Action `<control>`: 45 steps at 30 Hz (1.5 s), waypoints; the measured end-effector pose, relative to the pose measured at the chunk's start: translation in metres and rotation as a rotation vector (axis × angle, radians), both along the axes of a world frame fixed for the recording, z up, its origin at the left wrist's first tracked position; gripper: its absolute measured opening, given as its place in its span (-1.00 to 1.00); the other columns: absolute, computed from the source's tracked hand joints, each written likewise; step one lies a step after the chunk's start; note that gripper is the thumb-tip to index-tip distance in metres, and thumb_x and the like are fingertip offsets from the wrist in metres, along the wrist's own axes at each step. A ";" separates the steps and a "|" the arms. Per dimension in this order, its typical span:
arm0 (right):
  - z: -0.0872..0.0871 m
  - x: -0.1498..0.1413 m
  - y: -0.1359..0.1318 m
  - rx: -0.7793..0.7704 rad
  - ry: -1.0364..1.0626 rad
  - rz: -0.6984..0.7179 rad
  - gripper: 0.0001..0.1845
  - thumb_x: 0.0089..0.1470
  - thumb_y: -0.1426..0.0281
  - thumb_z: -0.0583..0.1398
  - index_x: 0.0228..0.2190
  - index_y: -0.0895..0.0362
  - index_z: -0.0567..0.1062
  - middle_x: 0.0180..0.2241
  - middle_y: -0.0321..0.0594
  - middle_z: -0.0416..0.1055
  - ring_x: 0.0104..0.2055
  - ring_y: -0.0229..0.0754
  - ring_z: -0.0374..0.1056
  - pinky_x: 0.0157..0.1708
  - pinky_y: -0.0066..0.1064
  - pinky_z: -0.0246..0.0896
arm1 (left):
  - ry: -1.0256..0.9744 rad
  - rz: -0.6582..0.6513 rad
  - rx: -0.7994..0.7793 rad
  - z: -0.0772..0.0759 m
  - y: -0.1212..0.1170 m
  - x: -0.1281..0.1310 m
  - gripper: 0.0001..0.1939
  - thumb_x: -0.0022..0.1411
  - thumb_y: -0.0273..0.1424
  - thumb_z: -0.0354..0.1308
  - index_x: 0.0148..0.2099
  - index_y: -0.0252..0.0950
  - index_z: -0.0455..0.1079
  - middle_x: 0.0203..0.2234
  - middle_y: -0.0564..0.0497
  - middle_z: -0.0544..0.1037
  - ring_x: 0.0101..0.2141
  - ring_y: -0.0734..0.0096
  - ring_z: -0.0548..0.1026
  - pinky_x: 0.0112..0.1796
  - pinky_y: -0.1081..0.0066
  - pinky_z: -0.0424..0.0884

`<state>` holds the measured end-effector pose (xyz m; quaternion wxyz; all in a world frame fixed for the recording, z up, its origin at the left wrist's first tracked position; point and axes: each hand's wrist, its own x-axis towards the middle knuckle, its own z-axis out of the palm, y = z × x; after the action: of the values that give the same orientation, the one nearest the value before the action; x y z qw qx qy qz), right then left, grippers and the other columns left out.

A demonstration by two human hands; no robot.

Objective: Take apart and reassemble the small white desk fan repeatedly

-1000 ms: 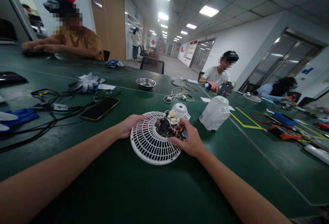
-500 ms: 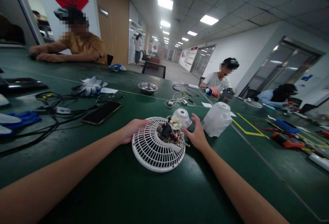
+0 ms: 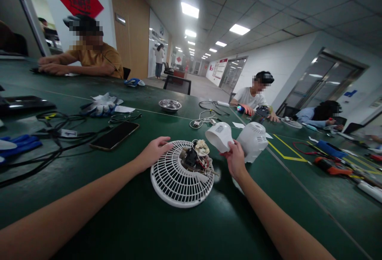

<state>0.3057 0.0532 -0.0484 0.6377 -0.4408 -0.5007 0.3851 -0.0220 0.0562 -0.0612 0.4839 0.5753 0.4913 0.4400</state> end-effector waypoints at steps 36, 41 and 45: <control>0.035 -0.039 -0.074 0.389 -0.763 0.287 -0.21 -0.08 0.32 0.33 0.18 -0.06 0.20 0.12 -0.09 0.30 0.10 0.13 0.32 0.15 0.02 0.21 | 0.643 -0.327 0.658 0.040 -0.042 0.015 -0.29 0.02 0.05 0.30 0.14 -0.19 0.34 0.07 -0.14 0.45 0.04 -0.06 0.36 0.05 -0.03 0.22; 0.033 -0.037 -0.073 0.448 -0.847 0.274 -0.21 -0.04 0.27 0.28 0.19 -0.01 0.14 0.13 -0.06 0.27 0.10 0.12 0.30 0.15 0.00 0.20 | 0.673 -0.312 0.657 0.040 -0.043 0.015 -0.26 0.01 0.08 0.29 0.14 -0.20 0.34 0.05 -0.13 0.44 0.03 -0.04 0.35 0.04 -0.01 0.24; 0.033 -0.038 -0.072 0.446 -0.885 0.250 -0.19 -0.06 0.27 0.27 0.20 0.03 0.11 0.14 -0.05 0.26 0.11 0.11 0.30 0.14 -0.01 0.21 | 0.673 -0.308 0.654 0.041 -0.044 0.016 -0.29 0.03 0.08 0.27 0.14 -0.20 0.34 0.06 -0.12 0.44 0.03 -0.03 0.35 0.04 -0.04 0.23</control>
<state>0.2679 -0.0190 -0.0156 0.3922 -0.3519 -0.8416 0.1185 -0.0062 0.0121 -0.0204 0.1519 0.8732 0.3657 0.2842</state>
